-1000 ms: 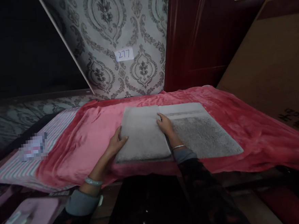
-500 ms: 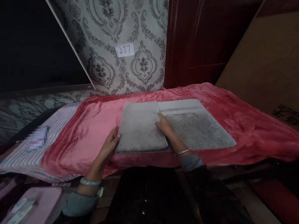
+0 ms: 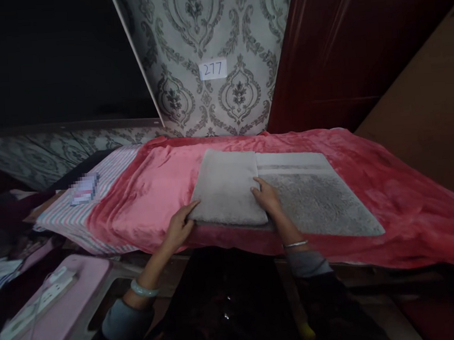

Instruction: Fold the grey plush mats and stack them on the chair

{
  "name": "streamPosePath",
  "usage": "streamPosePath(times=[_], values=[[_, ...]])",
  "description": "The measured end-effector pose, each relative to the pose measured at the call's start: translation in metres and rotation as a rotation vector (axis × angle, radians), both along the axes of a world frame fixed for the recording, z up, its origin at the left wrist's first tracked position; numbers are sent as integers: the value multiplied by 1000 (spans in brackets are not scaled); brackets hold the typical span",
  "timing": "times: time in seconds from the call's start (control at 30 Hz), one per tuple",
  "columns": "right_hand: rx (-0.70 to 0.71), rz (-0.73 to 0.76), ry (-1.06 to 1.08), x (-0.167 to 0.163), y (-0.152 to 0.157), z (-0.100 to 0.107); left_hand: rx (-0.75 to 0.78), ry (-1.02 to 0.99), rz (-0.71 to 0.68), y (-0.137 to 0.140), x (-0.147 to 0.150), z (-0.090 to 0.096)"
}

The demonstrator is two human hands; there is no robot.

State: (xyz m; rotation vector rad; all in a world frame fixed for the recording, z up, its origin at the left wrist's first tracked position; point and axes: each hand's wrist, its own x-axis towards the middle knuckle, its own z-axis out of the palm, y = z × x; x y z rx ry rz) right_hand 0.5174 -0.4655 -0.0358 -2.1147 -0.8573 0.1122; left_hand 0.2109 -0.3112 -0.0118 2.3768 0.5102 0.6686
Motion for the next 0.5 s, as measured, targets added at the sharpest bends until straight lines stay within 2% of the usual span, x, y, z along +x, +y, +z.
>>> streamPosePath(times=[0.1,0.27,0.43,0.5], values=[[1,23,13,-1,1,0,36,-28,78,-5,0,-7],[-75,-5,-7,-6,0,8,132,-53,156,-12,-2,-15],[-97,19,12,-12,-1,20,9,-22,28,6,-14,1],[-126,17,15,-16,-2,25,31,-60,39,14,-16,12]])
